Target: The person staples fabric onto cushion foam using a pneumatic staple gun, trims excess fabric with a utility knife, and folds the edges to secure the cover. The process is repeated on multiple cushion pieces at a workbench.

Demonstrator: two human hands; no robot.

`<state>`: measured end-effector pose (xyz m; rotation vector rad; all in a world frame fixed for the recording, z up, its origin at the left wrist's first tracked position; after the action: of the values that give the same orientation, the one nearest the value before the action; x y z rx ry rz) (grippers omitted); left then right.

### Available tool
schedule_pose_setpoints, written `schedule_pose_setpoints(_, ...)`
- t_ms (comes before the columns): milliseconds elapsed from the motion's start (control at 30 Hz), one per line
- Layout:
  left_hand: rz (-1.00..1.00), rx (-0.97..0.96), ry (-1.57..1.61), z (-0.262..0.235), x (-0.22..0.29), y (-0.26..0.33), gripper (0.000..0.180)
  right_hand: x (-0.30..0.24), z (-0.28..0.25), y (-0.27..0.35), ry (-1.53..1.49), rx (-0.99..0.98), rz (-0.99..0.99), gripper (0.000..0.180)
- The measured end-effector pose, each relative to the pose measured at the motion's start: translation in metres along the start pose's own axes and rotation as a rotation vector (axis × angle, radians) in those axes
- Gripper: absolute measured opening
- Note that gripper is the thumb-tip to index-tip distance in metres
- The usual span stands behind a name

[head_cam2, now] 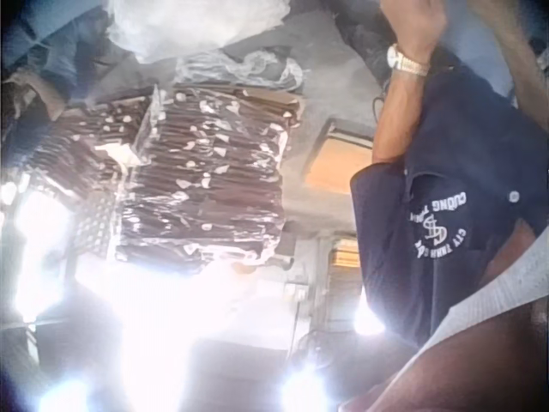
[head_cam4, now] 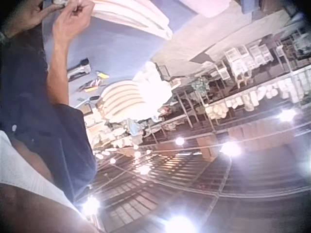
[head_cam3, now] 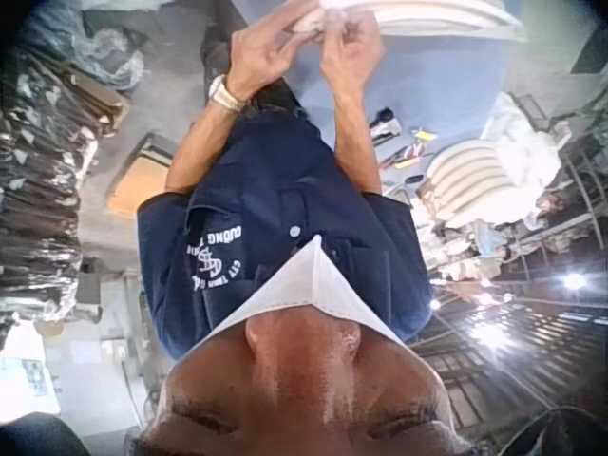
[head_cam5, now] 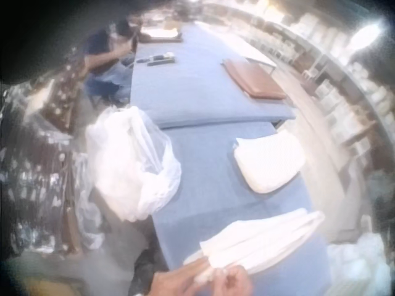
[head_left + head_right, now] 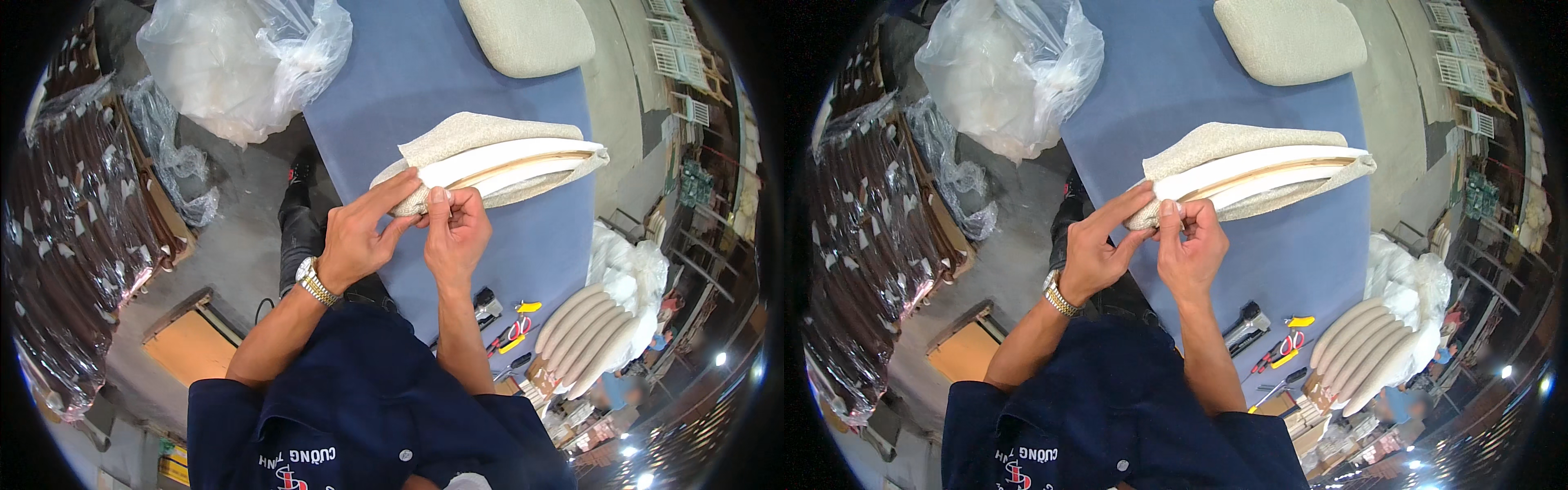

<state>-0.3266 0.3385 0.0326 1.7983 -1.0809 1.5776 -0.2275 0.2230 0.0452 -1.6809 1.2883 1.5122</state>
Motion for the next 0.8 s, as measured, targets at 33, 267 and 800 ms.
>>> schedule_pose_setpoints(33, 0.025, 0.005, -0.002, 0.0, 0.0, 0.0, 0.046, 0.001, 0.0, 0.001, -0.025, -0.004, -0.007, 0.019)
schedule_pose_setpoints(267, 0.12, -0.144, -0.103, -0.003, 0.01, -0.012, 0.043, 0.011, -0.001, 0.005, -0.092, 0.003, -0.051, 0.019)
schedule_pose_setpoints(800, 0.154, -0.164, -0.214, -0.001, 0.017, -0.002, 0.041, 0.084, -0.181, 0.101, 0.357, 0.376, 0.267, 0.044)
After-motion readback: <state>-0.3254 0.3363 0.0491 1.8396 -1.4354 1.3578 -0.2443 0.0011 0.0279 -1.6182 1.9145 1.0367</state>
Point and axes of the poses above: each hand's wrist, its own y-axis away from the middle knuckle, its own z-axis out of the palm, x = y × z, the point moved 5 cm from there along -y, towards the middle knuckle, and after that the axes turned 5 degrees about z, right-handed, at the moved point
